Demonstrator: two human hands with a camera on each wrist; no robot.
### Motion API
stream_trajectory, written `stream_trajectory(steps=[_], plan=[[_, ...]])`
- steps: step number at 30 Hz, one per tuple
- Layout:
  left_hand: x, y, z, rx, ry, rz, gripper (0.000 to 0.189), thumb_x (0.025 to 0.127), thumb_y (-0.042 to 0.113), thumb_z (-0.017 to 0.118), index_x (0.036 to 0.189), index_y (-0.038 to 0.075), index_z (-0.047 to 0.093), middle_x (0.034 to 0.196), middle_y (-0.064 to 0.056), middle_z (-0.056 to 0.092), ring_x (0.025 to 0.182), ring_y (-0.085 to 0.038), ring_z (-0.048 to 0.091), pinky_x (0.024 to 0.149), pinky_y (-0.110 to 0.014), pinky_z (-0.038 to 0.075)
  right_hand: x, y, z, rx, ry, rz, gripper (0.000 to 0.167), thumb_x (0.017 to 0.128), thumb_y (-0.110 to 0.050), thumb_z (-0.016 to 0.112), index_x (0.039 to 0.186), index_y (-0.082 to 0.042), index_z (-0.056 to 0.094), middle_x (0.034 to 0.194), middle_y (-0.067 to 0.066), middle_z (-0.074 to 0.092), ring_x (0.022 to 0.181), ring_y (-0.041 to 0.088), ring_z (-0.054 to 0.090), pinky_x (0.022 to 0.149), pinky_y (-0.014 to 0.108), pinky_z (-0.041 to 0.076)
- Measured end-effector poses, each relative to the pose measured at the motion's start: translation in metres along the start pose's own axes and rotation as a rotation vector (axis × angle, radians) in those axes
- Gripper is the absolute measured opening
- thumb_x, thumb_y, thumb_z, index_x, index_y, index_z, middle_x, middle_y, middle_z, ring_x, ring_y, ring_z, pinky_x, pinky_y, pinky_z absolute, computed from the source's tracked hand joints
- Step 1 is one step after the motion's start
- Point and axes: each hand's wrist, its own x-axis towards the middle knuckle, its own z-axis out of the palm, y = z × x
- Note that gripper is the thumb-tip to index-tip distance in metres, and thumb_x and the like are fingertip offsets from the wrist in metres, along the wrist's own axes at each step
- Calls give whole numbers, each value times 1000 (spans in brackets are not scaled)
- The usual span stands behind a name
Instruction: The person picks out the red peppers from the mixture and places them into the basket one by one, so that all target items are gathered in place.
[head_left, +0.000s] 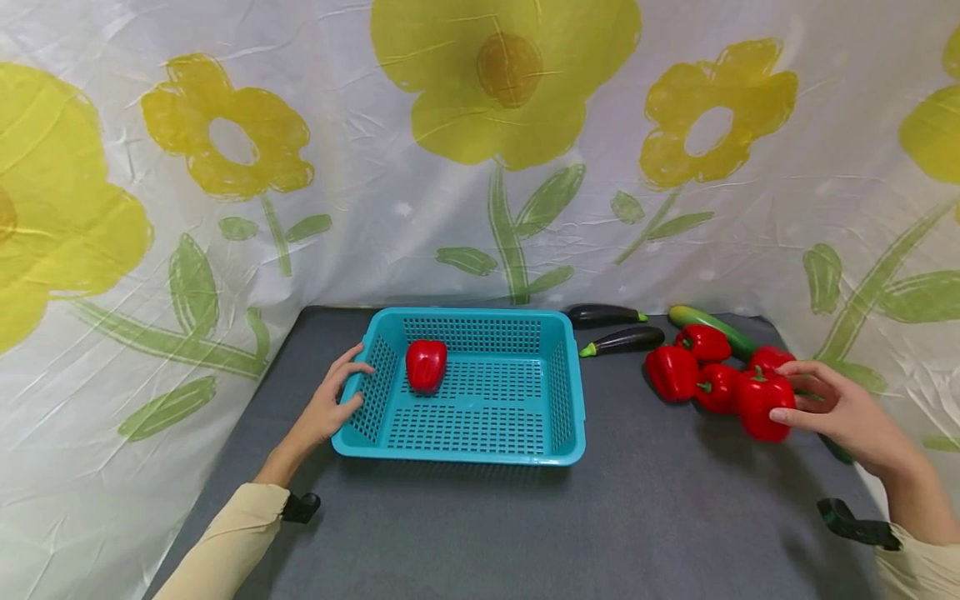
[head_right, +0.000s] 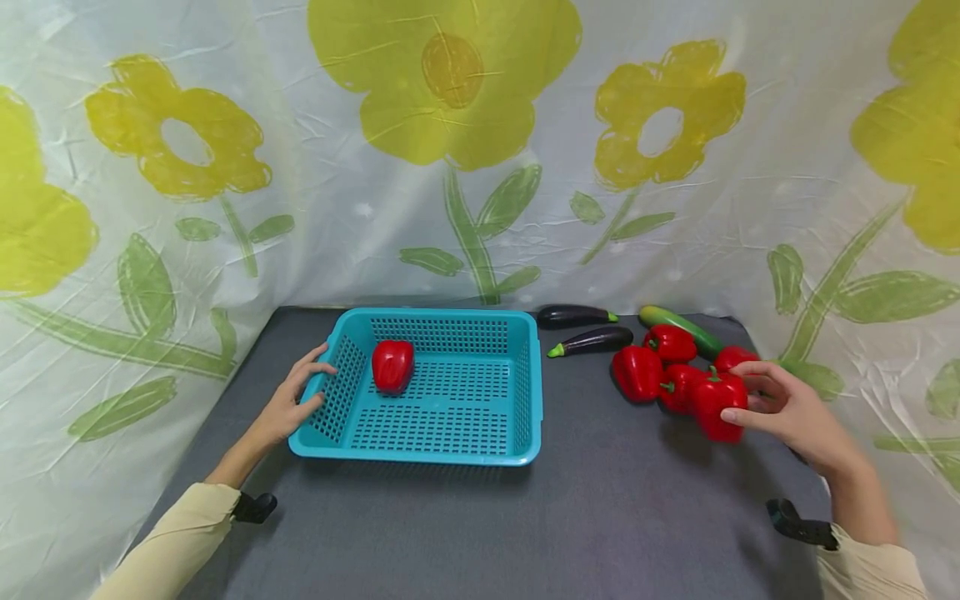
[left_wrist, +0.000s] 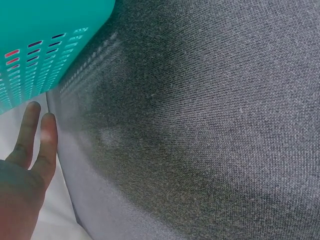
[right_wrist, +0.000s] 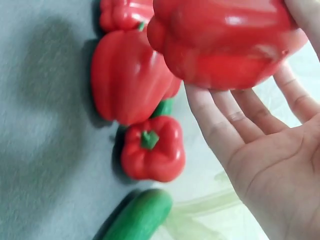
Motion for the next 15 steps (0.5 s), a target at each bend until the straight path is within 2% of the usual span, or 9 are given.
stream_trajectory(steps=[3, 6, 10, 15], plan=[[1, 1, 0, -5, -3, 13, 39, 89, -15, 55, 127, -6, 57, 163, -22, 21, 145, -46, 20, 98, -24, 30, 5, -7, 4, 46, -16, -52, 44, 93, 1, 71, 131, -7, 50, 124, -9, 55, 96, 11, 66, 72, 29, 55], [0, 2, 0, -6, -5, 11, 39, 89, -16, 54, 127, -6, 57, 163, -21, 21, 145, -46, 20, 97, -23, 30, 11, -14, 9, 62, -6, -75, 44, 94, 3, 68, 133, -4, 49, 122, -5, 59, 99, 10, 65, 74, 28, 55], [1, 1, 0, 3, -7, 10, 39, 88, -16, 55, 127, -7, 56, 162, -24, 20, 144, -48, 20, 96, -24, 31, 19, -25, 15, 49, 21, -75, 48, 95, -1, 69, 138, -5, 48, 125, -3, 59, 107, 6, 61, 77, 26, 54], [1, 1, 0, 22, -4, 3, 40, 88, -15, 56, 127, -6, 56, 162, -24, 21, 144, -47, 22, 96, -27, 32, 31, -32, 22, 82, 1, -135, 49, 96, 1, 66, 142, -6, 50, 128, -2, 59, 108, 13, 62, 76, 30, 56]])
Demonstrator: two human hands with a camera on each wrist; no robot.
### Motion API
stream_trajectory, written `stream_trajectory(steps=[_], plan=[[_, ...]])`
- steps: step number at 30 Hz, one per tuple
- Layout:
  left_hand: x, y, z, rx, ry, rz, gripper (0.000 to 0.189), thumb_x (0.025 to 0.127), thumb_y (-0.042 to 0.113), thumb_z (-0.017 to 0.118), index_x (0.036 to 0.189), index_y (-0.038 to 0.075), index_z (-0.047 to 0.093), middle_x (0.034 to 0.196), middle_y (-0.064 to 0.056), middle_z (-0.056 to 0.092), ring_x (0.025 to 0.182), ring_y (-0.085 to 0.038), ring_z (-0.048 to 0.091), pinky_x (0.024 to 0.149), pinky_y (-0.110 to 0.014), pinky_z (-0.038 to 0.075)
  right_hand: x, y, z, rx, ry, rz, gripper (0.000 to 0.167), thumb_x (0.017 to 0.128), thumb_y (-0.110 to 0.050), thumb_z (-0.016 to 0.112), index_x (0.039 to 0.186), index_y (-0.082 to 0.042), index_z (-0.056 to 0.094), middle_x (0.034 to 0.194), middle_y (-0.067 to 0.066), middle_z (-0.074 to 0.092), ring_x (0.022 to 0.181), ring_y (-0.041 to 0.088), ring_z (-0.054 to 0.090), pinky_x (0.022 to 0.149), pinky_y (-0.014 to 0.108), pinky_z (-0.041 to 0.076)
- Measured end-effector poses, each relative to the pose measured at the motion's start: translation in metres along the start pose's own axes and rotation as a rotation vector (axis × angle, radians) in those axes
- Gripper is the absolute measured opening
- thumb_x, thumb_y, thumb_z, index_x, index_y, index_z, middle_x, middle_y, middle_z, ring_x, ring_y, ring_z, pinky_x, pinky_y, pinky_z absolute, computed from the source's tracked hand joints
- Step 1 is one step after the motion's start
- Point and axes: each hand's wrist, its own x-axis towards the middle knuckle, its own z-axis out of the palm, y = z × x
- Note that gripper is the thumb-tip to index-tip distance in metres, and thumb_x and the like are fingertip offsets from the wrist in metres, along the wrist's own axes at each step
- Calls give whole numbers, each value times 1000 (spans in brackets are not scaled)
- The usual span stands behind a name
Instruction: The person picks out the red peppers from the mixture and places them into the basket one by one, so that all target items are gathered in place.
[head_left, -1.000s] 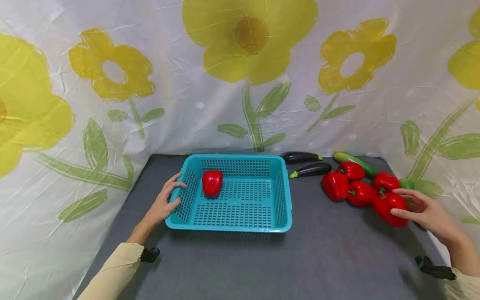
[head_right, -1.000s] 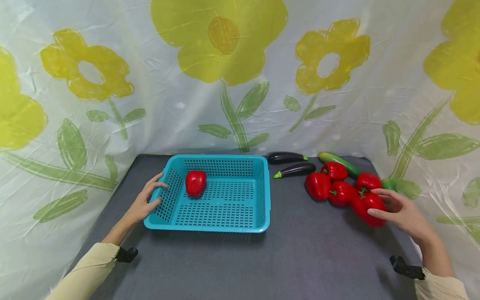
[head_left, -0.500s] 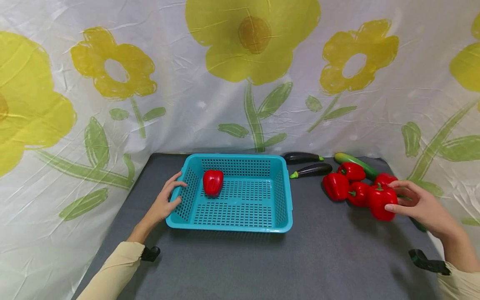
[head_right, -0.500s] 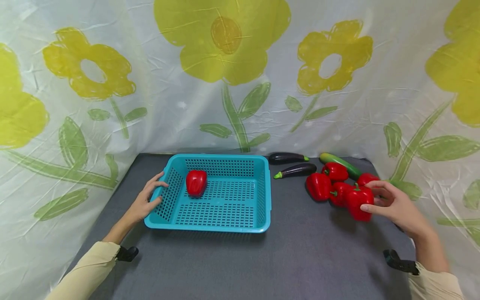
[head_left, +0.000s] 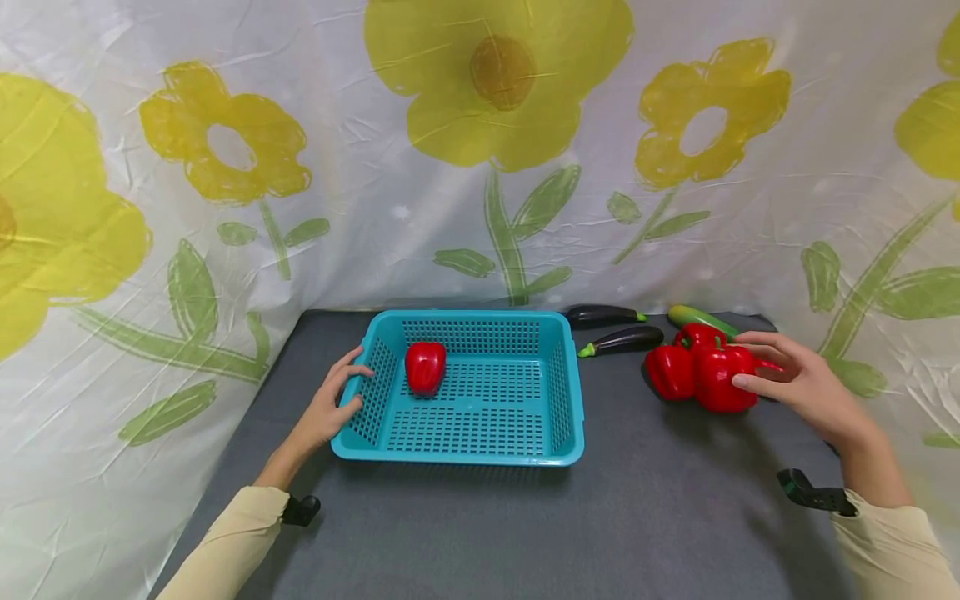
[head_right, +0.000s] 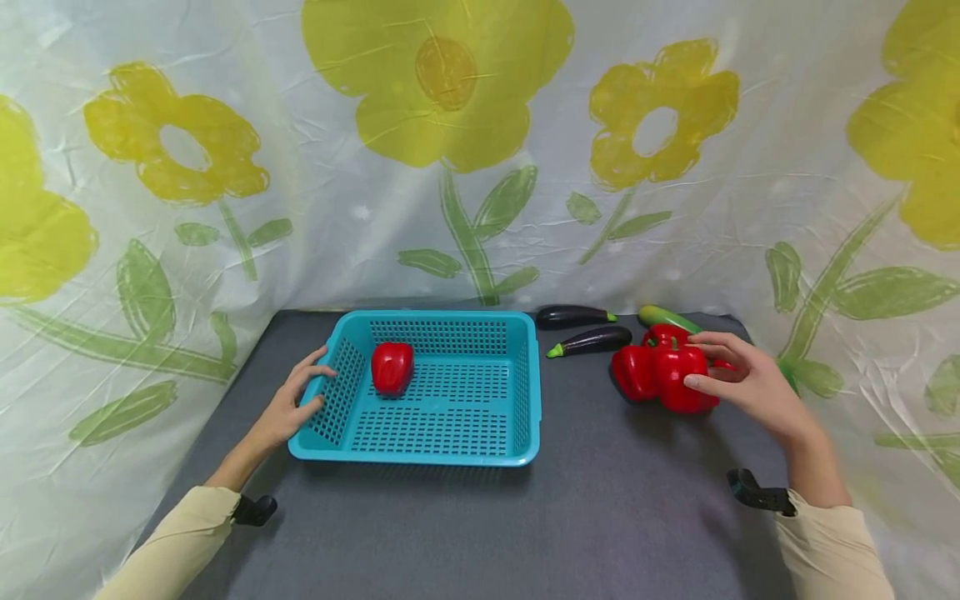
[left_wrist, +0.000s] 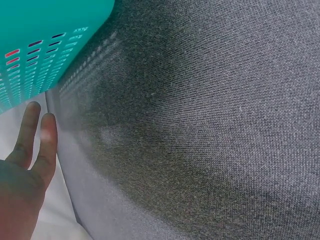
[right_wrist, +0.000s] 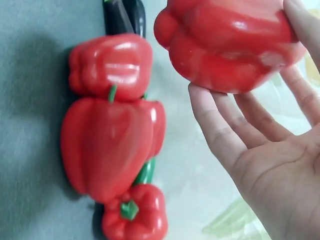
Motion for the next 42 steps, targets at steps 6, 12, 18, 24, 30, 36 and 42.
stream_trajectory(steps=[6, 12, 18, 24, 30, 36, 42], plan=[[-1, 0, 0, 7, -2, -12, 39, 89, -14, 56, 127, -5, 56, 162, -23, 21, 144, -46, 22, 98, -40, 34, 14, -3, 11, 138, -23, -45, 46, 97, 6, 61, 142, -1, 50, 127, 5, 60, 102, 17, 67, 73, 35, 58], [0, 1, 0, 3, 3, -11, 41, 88, -15, 56, 127, -5, 57, 162, -23, 21, 145, -45, 21, 98, -51, 34, 28, -8, 24, 336, -80, -37, 47, 99, 8, 56, 145, 0, 46, 132, 13, 54, 107, 21, 64, 74, 39, 58], [1, -2, 1, -15, 12, -8, 42, 86, -18, 54, 126, -7, 56, 162, -25, 20, 144, -49, 19, 96, -68, 30, 39, -14, 38, 281, -62, -14, 48, 96, 6, 63, 141, -1, 50, 133, 10, 53, 107, 20, 64, 75, 39, 58], [2, 18, 1, -10, 20, -17, 39, 86, -20, 52, 124, -11, 55, 159, -31, 21, 142, -52, 20, 95, -69, 30, 52, -21, 52, 221, -76, -5, 54, 93, 2, 69, 143, -4, 49, 139, 8, 48, 109, 24, 64, 76, 42, 58], [3, 34, -1, -11, 8, -15, 36, 86, -19, 52, 121, -14, 53, 156, -36, 21, 138, -58, 22, 92, -69, 32, 64, -27, 66, 261, -98, -29, 60, 91, 3, 72, 144, -8, 46, 138, 12, 50, 117, 29, 56, 80, 41, 57], [1, 8, 1, -7, 18, -21, 39, 86, -20, 52, 124, -11, 55, 160, -31, 20, 142, -54, 20, 94, -71, 30, 77, -35, 79, 254, -90, -43, 60, 91, -1, 74, 144, -9, 48, 136, 14, 54, 115, 32, 60, 82, 39, 56], [0, -2, 0, -22, 10, -25, 41, 88, -17, 55, 127, -6, 56, 163, -22, 20, 144, -48, 20, 96, -67, 31, 88, -46, 91, 235, -27, 3, 64, 90, -9, 78, 147, -14, 50, 142, 9, 51, 117, 34, 57, 83, 37, 56]])
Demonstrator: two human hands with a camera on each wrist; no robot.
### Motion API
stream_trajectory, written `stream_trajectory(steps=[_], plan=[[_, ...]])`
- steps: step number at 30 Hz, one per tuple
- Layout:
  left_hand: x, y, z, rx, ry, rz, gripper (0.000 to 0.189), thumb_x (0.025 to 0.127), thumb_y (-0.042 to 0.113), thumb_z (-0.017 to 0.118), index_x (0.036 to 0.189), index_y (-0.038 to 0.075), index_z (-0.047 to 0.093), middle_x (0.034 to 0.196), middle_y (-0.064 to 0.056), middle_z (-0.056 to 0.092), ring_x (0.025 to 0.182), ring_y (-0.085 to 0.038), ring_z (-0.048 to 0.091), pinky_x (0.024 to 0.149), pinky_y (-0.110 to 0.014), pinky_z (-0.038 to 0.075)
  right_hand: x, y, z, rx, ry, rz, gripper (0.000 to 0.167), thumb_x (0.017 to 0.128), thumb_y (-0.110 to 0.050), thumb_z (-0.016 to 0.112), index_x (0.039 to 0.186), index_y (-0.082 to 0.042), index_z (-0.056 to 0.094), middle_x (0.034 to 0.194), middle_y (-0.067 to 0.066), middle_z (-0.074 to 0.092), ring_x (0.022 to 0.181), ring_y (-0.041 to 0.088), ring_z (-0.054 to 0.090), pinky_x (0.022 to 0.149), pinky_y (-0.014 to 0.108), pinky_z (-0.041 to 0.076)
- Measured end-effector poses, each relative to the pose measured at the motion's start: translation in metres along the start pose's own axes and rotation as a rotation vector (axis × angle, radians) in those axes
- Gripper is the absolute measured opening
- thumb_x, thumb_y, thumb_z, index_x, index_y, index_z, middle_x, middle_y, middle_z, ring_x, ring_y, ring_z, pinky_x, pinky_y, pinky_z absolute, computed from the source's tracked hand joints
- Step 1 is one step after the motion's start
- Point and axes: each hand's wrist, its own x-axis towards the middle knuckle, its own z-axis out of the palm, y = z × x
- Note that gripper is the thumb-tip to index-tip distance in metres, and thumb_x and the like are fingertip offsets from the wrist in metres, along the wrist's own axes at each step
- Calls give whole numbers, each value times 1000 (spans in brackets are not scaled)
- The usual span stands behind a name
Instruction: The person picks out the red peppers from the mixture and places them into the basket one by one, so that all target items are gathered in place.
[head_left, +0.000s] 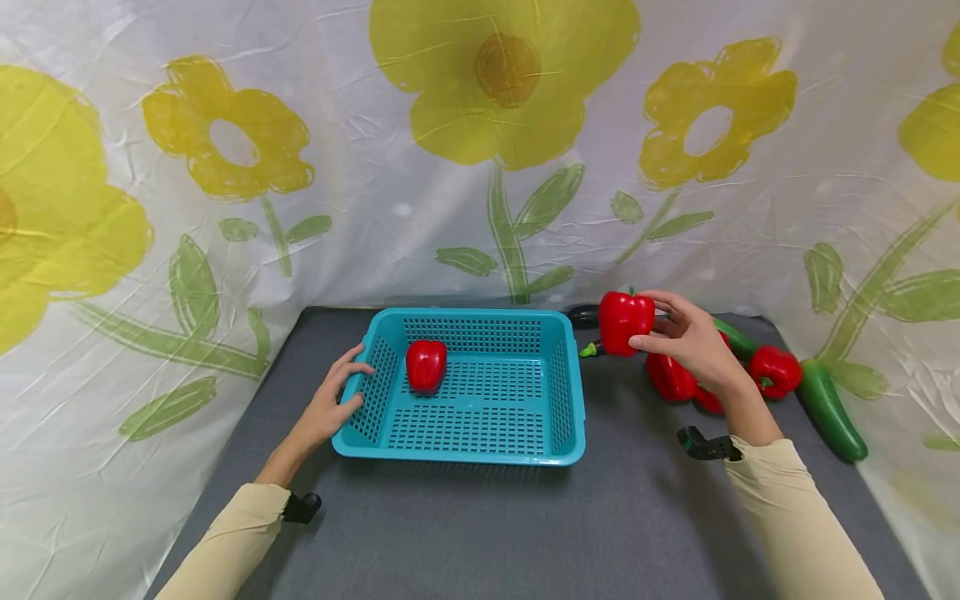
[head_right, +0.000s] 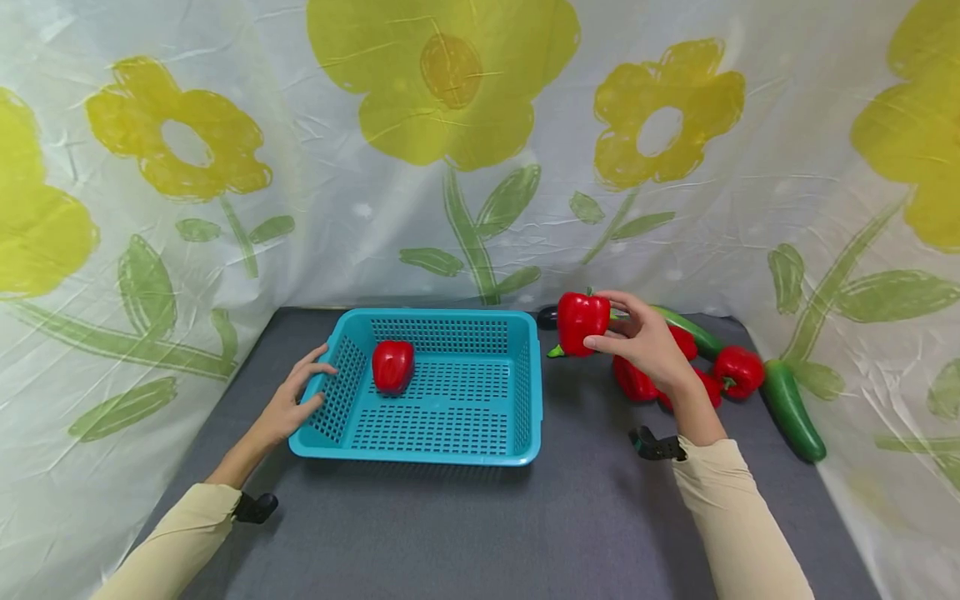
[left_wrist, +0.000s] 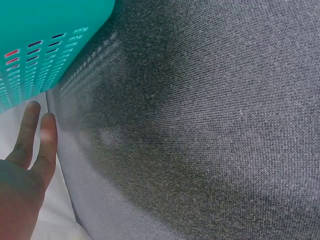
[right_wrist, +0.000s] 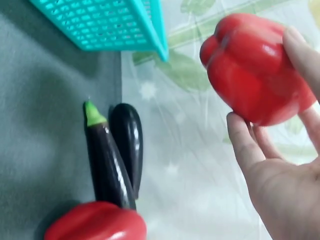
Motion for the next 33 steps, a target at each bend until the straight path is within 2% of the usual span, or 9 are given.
stream_trajectory(steps=[6, 11, 14, 16, 18, 20, 24, 28, 33], plan=[[0, 9, 1, 10, 5, 1, 39, 87, -19, 53, 125, -9, 55, 162, -27, 20, 143, -51, 19, 94, -67, 31, 11, -2, 10, -12, 19, -10, 65, 91, -12, 77, 149, -14, 48, 145, 11, 48, 115, 35, 60, 83, 38, 56], [2, 37, -1, 27, -3, -5, 37, 86, -22, 53, 121, -12, 56, 157, -36, 21, 141, -56, 21, 97, -54, 34, 17, 0, 17, -11, -3, -62, 66, 92, -10, 75, 151, -14, 46, 139, 17, 53, 111, 34, 63, 82, 35, 56], [3, 47, -1, 26, -8, -7, 37, 85, -23, 53, 120, -13, 56, 155, -38, 22, 140, -57, 21, 98, -55, 34, 20, 0, 21, 18, -20, -85, 66, 93, -7, 74, 152, -15, 45, 137, 20, 54, 111, 33, 63, 83, 33, 55], [3, 49, -1, 12, -7, 2, 36, 85, -23, 53, 120, -14, 56, 155, -39, 22, 140, -58, 20, 98, -62, 33, 22, -1, 24, 38, -26, -92, 66, 93, -5, 73, 151, -13, 44, 139, 19, 53, 112, 35, 61, 83, 34, 55], [3, 48, -1, 10, -6, 3, 36, 85, -23, 52, 120, -15, 55, 155, -39, 21, 140, -59, 20, 95, -67, 31, 24, -3, 28, 45, -31, -94, 65, 92, -5, 74, 150, -10, 44, 140, 19, 51, 113, 36, 59, 83, 36, 56], [2, 45, -1, 19, -5, 2, 36, 85, -22, 52, 121, -15, 55, 155, -38, 22, 140, -57, 20, 95, -64, 32, 27, -4, 32, 45, -37, -92, 64, 92, -5, 74, 149, -7, 45, 142, 18, 50, 113, 38, 58, 83, 39, 56], [2, 29, 0, 25, 4, 0, 37, 86, -21, 52, 122, -13, 56, 158, -34, 22, 142, -54, 21, 95, -62, 33, 32, -4, 39, 45, -56, -83, 63, 92, -6, 74, 149, -8, 47, 141, 20, 50, 113, 38, 59, 82, 39, 56], [1, 10, 2, 15, 7, 2, 39, 87, -19, 53, 125, -10, 56, 161, -28, 20, 143, -50, 20, 97, -68, 31, 38, -2, 47, 65, -82, -74, 61, 93, -4, 72, 149, -8, 47, 139, 19, 52, 114, 37, 60, 81, 38, 56], [1, 4, 1, 0, 8, 6, 39, 87, -16, 54, 125, -6, 57, 162, -23, 22, 145, -47, 20, 99, -69, 29, 45, -1, 58, 88, -112, -65, 60, 93, -4, 72, 148, -6, 47, 138, 19, 53, 116, 40, 58, 82, 39, 56]])
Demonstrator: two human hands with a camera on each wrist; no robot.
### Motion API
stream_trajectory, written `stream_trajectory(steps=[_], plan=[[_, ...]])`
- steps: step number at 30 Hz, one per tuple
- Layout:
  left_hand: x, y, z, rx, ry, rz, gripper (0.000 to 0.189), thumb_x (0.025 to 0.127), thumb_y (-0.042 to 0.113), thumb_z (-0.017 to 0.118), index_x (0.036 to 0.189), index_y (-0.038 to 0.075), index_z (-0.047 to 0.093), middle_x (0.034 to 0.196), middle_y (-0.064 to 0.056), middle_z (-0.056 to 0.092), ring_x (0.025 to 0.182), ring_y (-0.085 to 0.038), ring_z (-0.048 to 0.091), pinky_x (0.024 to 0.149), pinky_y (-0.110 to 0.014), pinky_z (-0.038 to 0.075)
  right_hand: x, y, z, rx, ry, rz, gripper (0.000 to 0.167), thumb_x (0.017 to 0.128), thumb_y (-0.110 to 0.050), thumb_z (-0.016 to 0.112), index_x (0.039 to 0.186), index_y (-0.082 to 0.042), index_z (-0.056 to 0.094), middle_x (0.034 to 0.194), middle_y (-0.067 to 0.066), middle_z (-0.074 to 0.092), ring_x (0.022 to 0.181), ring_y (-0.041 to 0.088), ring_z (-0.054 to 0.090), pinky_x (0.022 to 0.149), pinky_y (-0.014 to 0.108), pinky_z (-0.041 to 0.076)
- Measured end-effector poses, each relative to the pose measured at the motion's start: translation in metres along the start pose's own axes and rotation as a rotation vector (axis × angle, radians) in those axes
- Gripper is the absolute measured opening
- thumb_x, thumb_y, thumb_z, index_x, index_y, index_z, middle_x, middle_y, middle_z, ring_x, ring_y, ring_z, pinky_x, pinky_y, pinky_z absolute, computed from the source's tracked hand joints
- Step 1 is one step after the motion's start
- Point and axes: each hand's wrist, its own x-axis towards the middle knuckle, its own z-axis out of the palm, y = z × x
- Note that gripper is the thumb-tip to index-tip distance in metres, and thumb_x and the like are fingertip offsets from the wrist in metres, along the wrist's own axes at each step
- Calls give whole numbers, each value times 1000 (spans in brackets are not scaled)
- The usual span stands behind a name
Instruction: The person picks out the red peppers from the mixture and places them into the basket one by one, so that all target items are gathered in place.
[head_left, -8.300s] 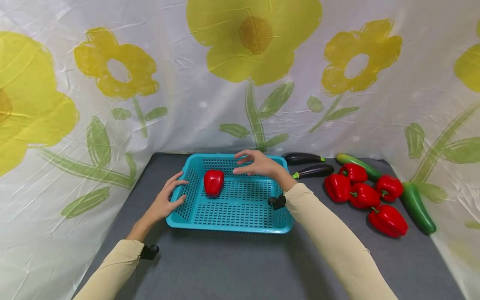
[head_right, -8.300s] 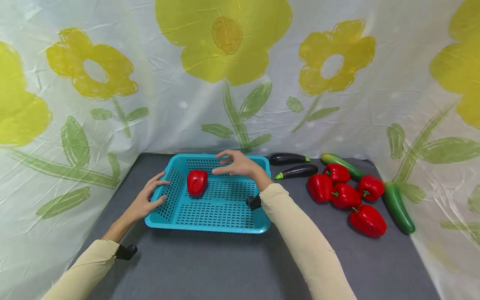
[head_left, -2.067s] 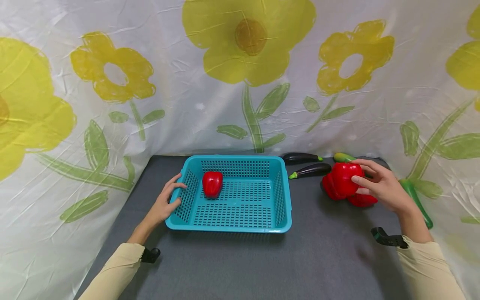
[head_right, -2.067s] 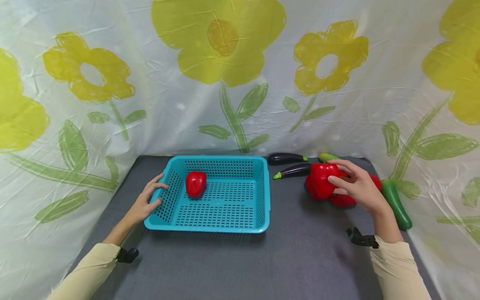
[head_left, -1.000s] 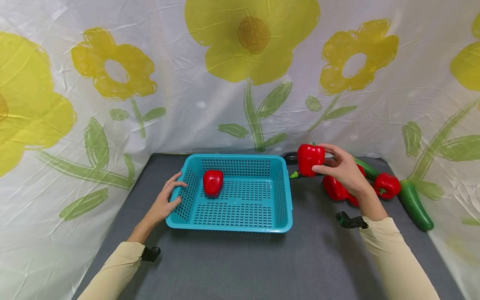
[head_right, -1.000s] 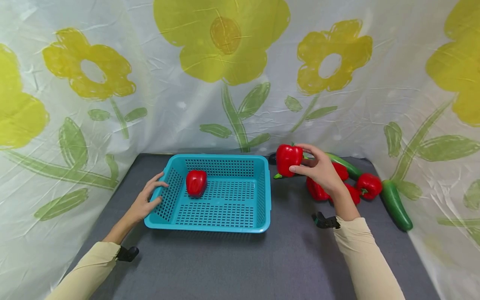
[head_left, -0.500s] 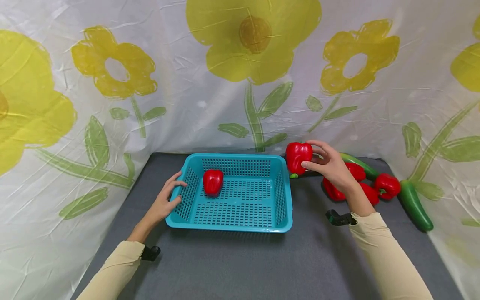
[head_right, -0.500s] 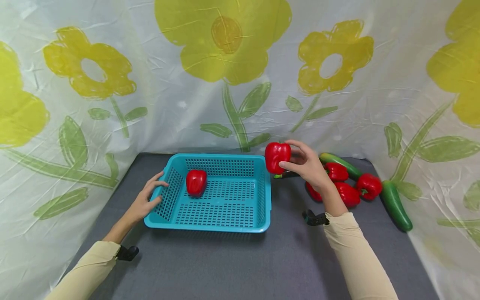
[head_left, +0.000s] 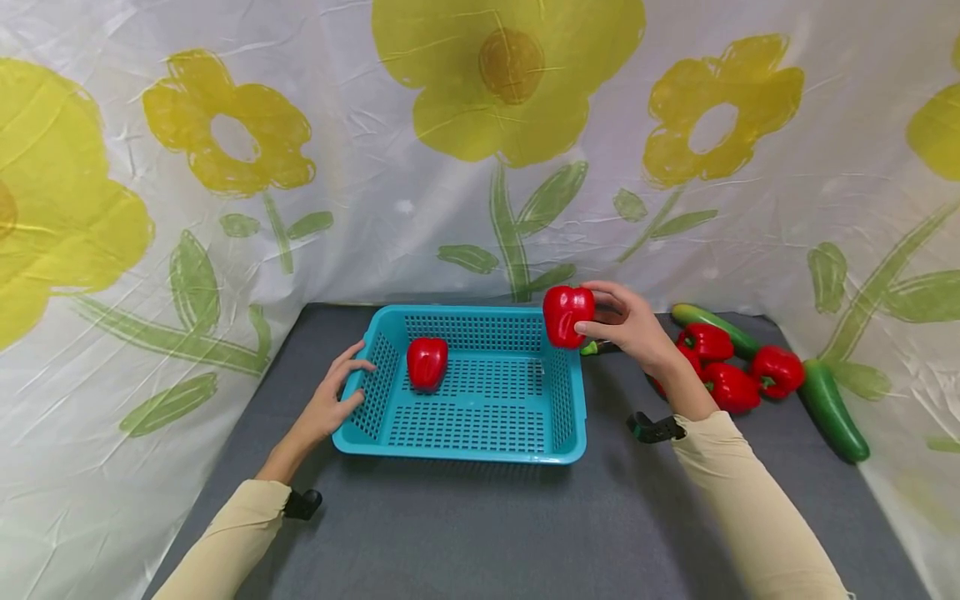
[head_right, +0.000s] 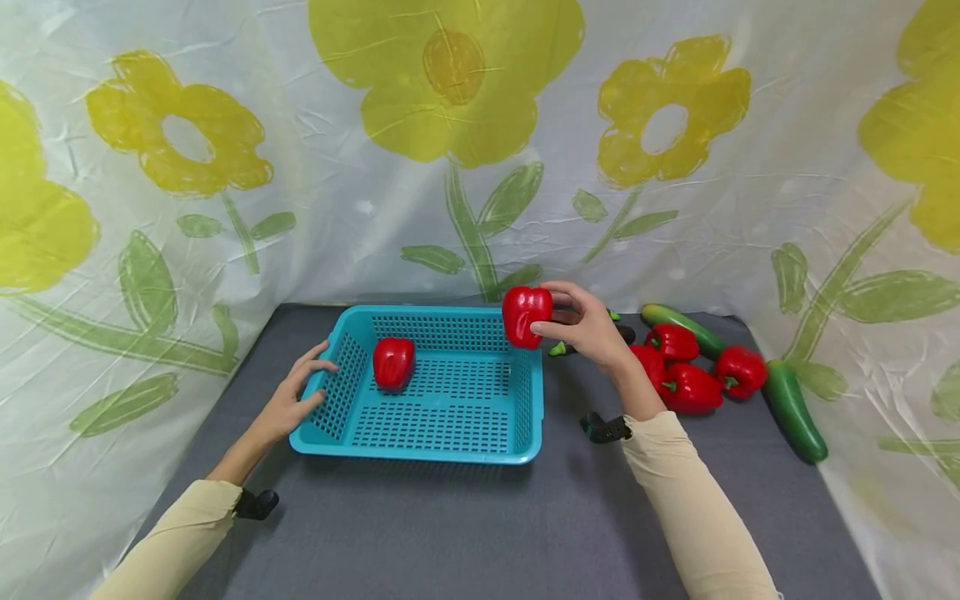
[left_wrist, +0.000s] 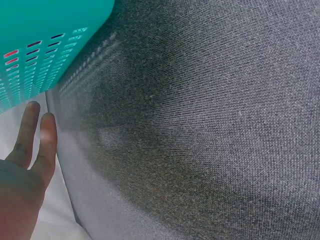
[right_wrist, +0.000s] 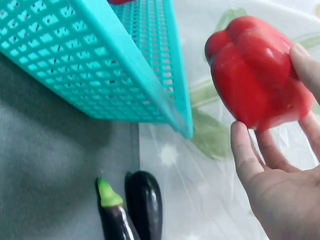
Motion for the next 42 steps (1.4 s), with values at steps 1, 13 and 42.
stream_trajectory(steps=[1, 13, 42], plan=[[0, 0, 0, -1, -1, 0, 38, 87, -16, 54, 124, -6, 57, 162, -23, 22, 145, -46, 20, 99, -69, 29, 2, 0, 2, 5, -5, 2, 59, 93, -4, 72, 147, -5, 47, 139, 19, 53, 117, 40, 58, 82, 39, 56], [0, -5, 1, 2, -4, 11, 37, 87, -15, 52, 124, -8, 56, 161, -27, 21, 144, -47, 20, 97, -70, 30, 22, 4, 29, 7, -49, -8, 61, 93, -8, 74, 148, -6, 47, 141, 20, 52, 117, 44, 58, 92, 61, 48], [1, 44, -2, 24, -7, 14, 37, 86, -22, 51, 120, -10, 57, 154, -39, 22, 138, -59, 22, 94, -68, 33, 54, 17, 88, 88, -113, 95, 55, 90, -6, 77, 141, -7, 57, 139, 12, 54, 124, 33, 52, 91, 53, 51]])
